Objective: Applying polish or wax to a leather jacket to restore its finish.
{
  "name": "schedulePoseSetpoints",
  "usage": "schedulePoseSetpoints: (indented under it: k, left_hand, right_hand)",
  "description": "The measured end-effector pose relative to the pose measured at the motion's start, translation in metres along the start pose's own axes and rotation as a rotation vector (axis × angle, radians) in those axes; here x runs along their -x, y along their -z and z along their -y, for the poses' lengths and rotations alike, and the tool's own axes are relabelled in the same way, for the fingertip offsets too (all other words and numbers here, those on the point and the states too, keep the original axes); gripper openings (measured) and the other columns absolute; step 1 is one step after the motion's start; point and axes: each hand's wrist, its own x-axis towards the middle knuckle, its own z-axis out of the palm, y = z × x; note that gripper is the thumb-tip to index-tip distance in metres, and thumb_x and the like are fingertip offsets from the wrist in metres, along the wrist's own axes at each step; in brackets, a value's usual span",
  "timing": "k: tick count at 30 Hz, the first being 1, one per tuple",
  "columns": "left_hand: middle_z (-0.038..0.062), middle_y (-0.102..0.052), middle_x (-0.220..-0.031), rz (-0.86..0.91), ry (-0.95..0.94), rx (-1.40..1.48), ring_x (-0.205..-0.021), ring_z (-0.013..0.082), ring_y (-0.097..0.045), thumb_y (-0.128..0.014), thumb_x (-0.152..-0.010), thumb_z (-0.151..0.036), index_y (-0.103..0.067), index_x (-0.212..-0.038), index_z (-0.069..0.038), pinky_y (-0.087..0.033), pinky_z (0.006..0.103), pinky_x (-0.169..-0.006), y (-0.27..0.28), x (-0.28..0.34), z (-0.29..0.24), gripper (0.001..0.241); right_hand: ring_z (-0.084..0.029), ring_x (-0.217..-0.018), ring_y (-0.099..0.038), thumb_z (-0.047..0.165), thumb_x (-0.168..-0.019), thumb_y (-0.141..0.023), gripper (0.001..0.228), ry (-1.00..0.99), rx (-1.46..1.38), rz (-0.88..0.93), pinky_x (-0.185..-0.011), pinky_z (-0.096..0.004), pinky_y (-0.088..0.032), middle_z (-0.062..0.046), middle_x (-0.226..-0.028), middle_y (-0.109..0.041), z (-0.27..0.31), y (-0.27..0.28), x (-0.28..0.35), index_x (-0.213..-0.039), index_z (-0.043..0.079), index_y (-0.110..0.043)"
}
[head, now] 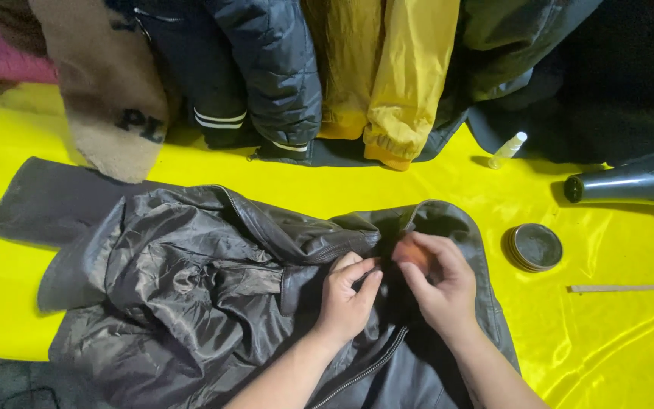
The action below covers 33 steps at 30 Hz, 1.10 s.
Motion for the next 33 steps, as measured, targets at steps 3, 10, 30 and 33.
schedulePoseSetpoints:
  k: [3,10,30,33]
  left_hand:
    - [0.002,-0.055,-0.077,-0.011,-0.071,0.009,-0.075,0.0182,-0.056,-0.064,-0.091,-0.008,-0.077,-0.099,-0.007,-0.047,0.0329,-0.072,-0.002,-0.001,0.01,0.016]
    - [0.003,-0.06,-0.081,-0.01,-0.052,0.007,-0.08,0.0191,-0.061,-0.065,-0.086,0.002,-0.077,-0.108,-0.003,-0.053,0.0332,-0.077,-0.004,0.003,0.015,0.026]
    - [0.008,-0.069,-0.112,0.084,-0.384,-0.717,-0.105,0.0283,-0.061,-0.071,-0.09,-0.028,-0.072,-0.124,-0.013,-0.049,0.045,-0.09,0.083,0.027,-0.014,0.037]
    - [0.008,-0.067,-0.109,-0.003,-0.316,-0.762,-0.101,0.0278,-0.061,-0.074,-0.087,-0.03,-0.074,-0.119,-0.012,-0.049,0.0425,-0.089,0.13,0.056,-0.005,0.037]
  right_hand:
    - [-0.018,-0.101,-0.07,0.015,-0.086,-0.077,0.026,0.015,-0.023,0.089,-0.09,-0.029,-0.057,-0.008,-0.108,-0.075,0.008,-0.006,0.001,-0.111,0.008,-0.075]
    - [-0.014,-0.079,-0.069,0.008,-0.084,-0.074,0.019,0.154,-0.138,0.245,-0.073,-0.025,-0.055,-0.004,-0.093,-0.072,0.022,-0.003,0.002,-0.102,0.012,-0.077]
    - [-0.02,-0.113,-0.07,0.013,-0.074,-0.083,0.056,-0.247,-0.061,0.092,-0.101,-0.032,-0.056,-0.011,-0.127,-0.073,0.007,0.065,0.019,-0.129,0.008,-0.069]
    - [-0.025,-0.129,-0.062,0.013,-0.079,-0.081,0.043,-0.133,0.162,0.06,-0.112,-0.037,-0.047,-0.016,-0.136,-0.066,-0.024,0.106,0.015,-0.119,0.003,-0.071]
